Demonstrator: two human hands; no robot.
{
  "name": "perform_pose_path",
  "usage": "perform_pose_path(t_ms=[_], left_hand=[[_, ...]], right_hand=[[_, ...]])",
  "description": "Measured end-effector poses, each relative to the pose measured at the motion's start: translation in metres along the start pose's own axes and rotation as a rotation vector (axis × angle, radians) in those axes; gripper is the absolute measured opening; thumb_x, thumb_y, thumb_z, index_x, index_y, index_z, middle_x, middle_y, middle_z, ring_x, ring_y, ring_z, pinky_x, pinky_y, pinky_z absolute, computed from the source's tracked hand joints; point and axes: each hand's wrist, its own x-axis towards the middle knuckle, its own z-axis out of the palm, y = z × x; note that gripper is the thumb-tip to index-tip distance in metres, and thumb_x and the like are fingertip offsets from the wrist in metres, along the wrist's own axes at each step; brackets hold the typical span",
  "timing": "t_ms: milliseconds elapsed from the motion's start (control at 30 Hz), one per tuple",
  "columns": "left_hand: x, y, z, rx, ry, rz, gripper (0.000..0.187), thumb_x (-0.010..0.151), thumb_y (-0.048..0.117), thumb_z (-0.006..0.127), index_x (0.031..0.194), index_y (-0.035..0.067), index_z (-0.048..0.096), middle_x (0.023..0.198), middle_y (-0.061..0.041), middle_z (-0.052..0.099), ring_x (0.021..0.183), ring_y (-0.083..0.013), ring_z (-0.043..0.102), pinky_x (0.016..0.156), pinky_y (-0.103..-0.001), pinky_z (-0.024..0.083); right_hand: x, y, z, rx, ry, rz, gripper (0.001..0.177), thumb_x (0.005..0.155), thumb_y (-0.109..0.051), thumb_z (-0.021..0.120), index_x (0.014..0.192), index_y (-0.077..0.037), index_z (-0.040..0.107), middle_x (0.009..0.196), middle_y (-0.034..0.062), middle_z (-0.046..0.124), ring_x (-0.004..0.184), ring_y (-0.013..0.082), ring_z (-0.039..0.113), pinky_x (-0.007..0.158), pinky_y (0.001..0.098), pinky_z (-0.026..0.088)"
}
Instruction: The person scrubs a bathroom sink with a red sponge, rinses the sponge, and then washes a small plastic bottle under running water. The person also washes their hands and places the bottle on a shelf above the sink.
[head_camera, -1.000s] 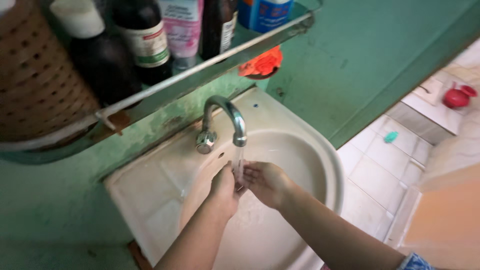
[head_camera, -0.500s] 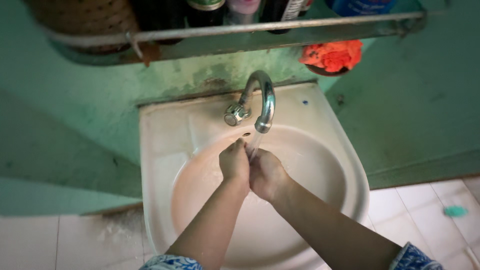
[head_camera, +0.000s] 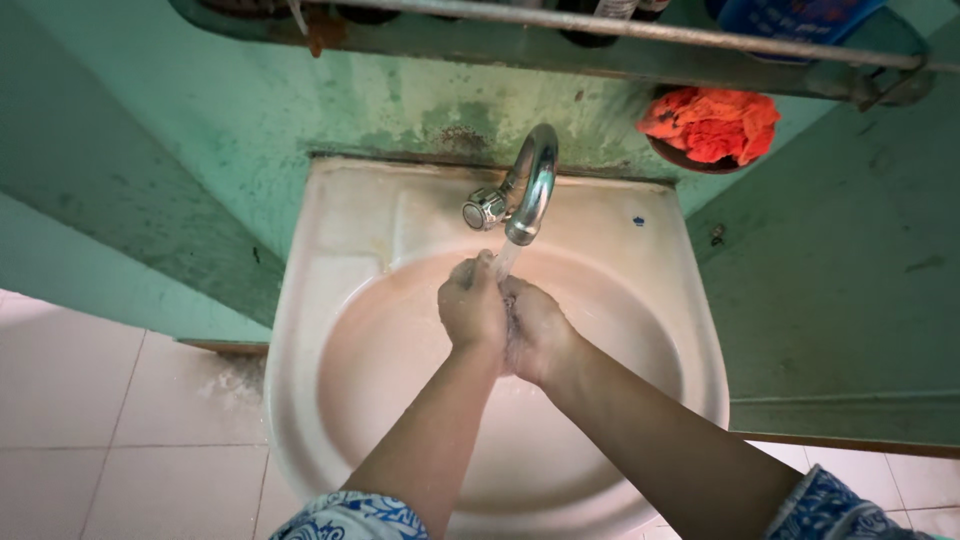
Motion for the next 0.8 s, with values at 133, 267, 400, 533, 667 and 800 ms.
perform_pose_path(t_ms=[133, 267, 400, 533, 667, 800], left_hand=[[0.012, -0.017, -0.013, 0.305, -0.052, 0.247, 0.025, 0.096, 0.022, 0.061, 0.092, -0.001, 0.072, 0.081, -0.012, 0.07, 0.073, -0.0272, 0.065, 0.072, -0.042, 0.052], [0.03, -0.015, -0.026, 0.495, 0.007, 0.758, 0.03, 0.111, 0.025, 0.056, 0.098, 0.0, 0.068, 0.085, -0.011, 0.07, 0.078, -0.0228, 0.067, 0.071, -0.035, 0.052], [0.073, 0.014, -0.016, 0.202, -0.048, 0.143, 0.035, 0.095, 0.038, 0.061, 0.105, 0.004, 0.062, 0.08, -0.01, 0.071, 0.062, -0.0215, 0.07, 0.048, -0.033, 0.055], [0.108, 0.034, 0.005, 0.198, -0.226, -0.307, 0.056, 0.095, 0.053, 0.065, 0.101, -0.003, 0.065, 0.08, -0.013, 0.071, 0.064, -0.0246, 0.073, 0.058, -0.036, 0.064], [0.124, 0.025, 0.027, 0.174, -0.269, -0.217, 0.056, 0.093, 0.047, 0.069, 0.101, -0.008, 0.069, 0.081, -0.015, 0.072, 0.061, -0.0223, 0.073, 0.057, -0.038, 0.067], [0.122, 0.02, 0.03, 0.365, -0.24, 0.106, 0.044, 0.083, 0.031, 0.077, 0.11, -0.003, 0.068, 0.087, -0.014, 0.075, 0.072, -0.0238, 0.075, 0.064, -0.036, 0.064]], right_hand=[[0.008, 0.007, -0.002, -0.017, 0.09, -0.118, 0.025, 0.103, -0.016, 0.047, 0.117, -0.007, 0.065, 0.11, 0.008, 0.07, 0.101, 0.0191, 0.065, 0.093, 0.0364, 0.055], [0.026, 0.003, -0.022, -0.046, 0.095, -0.149, 0.019, 0.102, -0.008, 0.05, 0.113, 0.002, 0.062, 0.107, 0.0113, 0.068, 0.099, 0.0205, 0.065, 0.093, 0.0352, 0.056], [0.029, -0.001, -0.035, 0.014, 0.049, -0.095, 0.02, 0.102, -0.006, 0.048, 0.108, 0.008, 0.061, 0.1, 0.0152, 0.065, 0.091, 0.0234, 0.063, 0.089, 0.0352, 0.057], [0.023, 0.0, -0.028, 0.013, 0.016, -0.043, 0.025, 0.103, -0.011, 0.044, 0.106, 0.007, 0.061, 0.098, 0.0151, 0.066, 0.087, 0.0237, 0.063, 0.084, 0.0341, 0.056], [0.015, 0.001, -0.02, 0.029, 0.052, -0.008, 0.026, 0.104, -0.011, 0.044, 0.108, 0.008, 0.061, 0.098, 0.0141, 0.066, 0.087, 0.0211, 0.064, 0.082, 0.0314, 0.057], [0.014, 0.0, -0.018, 0.04, 0.051, -0.019, 0.022, 0.104, -0.009, 0.044, 0.106, 0.006, 0.06, 0.098, 0.0143, 0.066, 0.086, 0.0211, 0.064, 0.081, 0.0313, 0.058]])
